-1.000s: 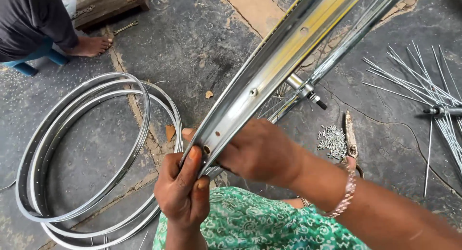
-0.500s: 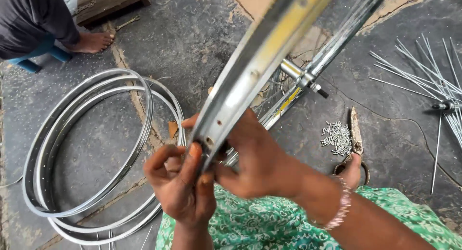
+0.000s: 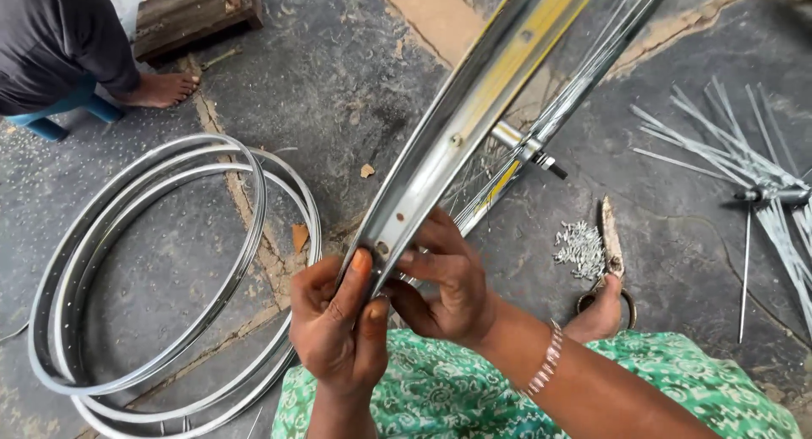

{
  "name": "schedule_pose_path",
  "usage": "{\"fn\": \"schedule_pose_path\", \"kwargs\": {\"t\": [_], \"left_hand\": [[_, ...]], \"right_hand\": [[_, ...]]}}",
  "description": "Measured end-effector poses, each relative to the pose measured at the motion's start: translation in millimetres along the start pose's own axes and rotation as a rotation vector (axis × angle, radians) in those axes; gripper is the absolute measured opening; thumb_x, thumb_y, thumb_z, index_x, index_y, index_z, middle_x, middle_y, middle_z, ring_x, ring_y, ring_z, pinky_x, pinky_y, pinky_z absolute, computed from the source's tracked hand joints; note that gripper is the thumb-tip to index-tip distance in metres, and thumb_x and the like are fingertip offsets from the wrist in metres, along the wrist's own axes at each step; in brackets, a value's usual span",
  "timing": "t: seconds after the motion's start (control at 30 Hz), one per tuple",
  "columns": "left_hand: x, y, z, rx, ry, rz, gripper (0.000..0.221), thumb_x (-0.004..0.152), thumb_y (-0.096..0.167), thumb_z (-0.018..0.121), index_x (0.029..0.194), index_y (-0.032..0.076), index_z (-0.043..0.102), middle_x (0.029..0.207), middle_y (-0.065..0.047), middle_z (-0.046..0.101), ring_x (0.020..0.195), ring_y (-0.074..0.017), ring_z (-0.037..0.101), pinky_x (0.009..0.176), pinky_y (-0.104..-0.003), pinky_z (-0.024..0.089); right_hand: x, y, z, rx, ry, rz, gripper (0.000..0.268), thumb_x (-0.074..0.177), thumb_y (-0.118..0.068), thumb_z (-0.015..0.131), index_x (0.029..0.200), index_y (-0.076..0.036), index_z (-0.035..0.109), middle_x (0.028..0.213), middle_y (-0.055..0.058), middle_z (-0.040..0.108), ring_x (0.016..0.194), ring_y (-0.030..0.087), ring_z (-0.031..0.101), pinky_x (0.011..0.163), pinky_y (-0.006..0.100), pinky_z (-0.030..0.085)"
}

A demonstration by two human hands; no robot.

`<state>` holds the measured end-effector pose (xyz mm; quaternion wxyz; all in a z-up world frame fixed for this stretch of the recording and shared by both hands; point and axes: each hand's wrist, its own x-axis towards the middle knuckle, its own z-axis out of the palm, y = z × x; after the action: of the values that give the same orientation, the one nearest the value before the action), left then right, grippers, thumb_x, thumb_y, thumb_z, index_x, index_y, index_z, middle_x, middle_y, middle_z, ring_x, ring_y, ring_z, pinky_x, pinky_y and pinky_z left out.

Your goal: The person assembles a bicycle wheel by hand, inserting spokes into the hub and threading them through the rim. They pick up small nipples from a pile and screw them onto the spoke ends to secure the rim, rotating the wheel to repeat the process for each spoke.

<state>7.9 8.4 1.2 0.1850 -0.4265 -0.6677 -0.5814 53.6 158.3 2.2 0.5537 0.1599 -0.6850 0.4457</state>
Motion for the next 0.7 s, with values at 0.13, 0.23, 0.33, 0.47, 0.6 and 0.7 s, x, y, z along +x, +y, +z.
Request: {"fn": "schedule_pose_path", "kwargs": {"t": [0.13, 0.23, 0.33, 0.47, 0.6, 0.7], "left_hand": [[2.9, -2.1, -5.5, 0.006, -0.028, -0.034, 0.038, 0.105, 0.021, 0.068, 0.138, 0.002, 0.064, 0.119, -0.012, 0.06, 0.099, -0.0162, 0.065, 0.084, -0.027, 0.055], [3.9, -5.4, -13.8, 0.009, -0.102, -0.066, 0.043, 0.103, 0.018, 0.069, 0.142, 0.003, 0.061, 0.114, -0.011, 0.062, 0.094, -0.0145, 0.062, 0.08, -0.025, 0.052], [10.8, -3.2, -24.9, 0.003, -0.214, -0.083, 0.05, 0.099, 0.015, 0.07, 0.146, 0.003, 0.058, 0.104, -0.008, 0.062, 0.085, -0.0128, 0.059, 0.073, -0.025, 0.049], [10.1, -1.3, -23.6, -0.001, -0.272, -0.1, 0.055, 0.094, 0.012, 0.073, 0.146, 0.004, 0.058, 0.092, -0.006, 0.058, 0.075, -0.012, 0.056, 0.065, -0.026, 0.047], [6.9, -4.2, -17.9, -0.005, -0.225, -0.041, 0.058, 0.09, 0.009, 0.075, 0.144, 0.003, 0.057, 0.086, -0.006, 0.056, 0.069, -0.0121, 0.054, 0.06, -0.026, 0.045], [0.0, -1.5, -9.5, -0.033, -0.181, -0.02, 0.057, 0.09, 0.008, 0.075, 0.144, 0.0, 0.057, 0.084, -0.006, 0.058, 0.068, -0.0119, 0.057, 0.06, -0.026, 0.046]], "right_hand": [[8.3, -6.3, -22.6, -0.081, -0.217, 0.261, 0.035, 0.091, -0.008, 0.076, 0.123, -0.003, 0.063, 0.117, 0.01, 0.071, 0.121, 0.027, 0.067, 0.106, 0.04, 0.052], [32.0, 11.7, -45.4, 0.357, -0.409, 0.604, 0.022, 0.096, -0.009, 0.079, 0.115, -0.004, 0.07, 0.114, 0.008, 0.075, 0.113, 0.02, 0.07, 0.109, 0.039, 0.055], [34.4, 24.3, -59.2, 0.645, -0.249, 0.75, 0.017, 0.104, -0.006, 0.077, 0.117, 0.002, 0.07, 0.114, 0.01, 0.072, 0.111, 0.018, 0.067, 0.107, 0.04, 0.055], [-8.9, 5.5, -73.1, 0.461, -0.178, 0.615, 0.027, 0.106, -0.012, 0.067, 0.131, -0.001, 0.066, 0.134, 0.01, 0.068, 0.127, 0.019, 0.065, 0.117, 0.038, 0.052], [-182.1, 84.3, -104.8, 0.234, 0.425, 1.097, 0.036, 0.102, -0.025, 0.063, 0.128, 0.0, 0.068, 0.127, 0.015, 0.07, 0.114, 0.022, 0.067, 0.102, 0.037, 0.052], [-282.7, 117.0, -128.4, -0.347, 0.249, 1.338, 0.034, 0.1, -0.029, 0.066, 0.124, -0.005, 0.073, 0.116, 0.015, 0.075, 0.102, 0.023, 0.072, 0.09, 0.038, 0.056]]}}
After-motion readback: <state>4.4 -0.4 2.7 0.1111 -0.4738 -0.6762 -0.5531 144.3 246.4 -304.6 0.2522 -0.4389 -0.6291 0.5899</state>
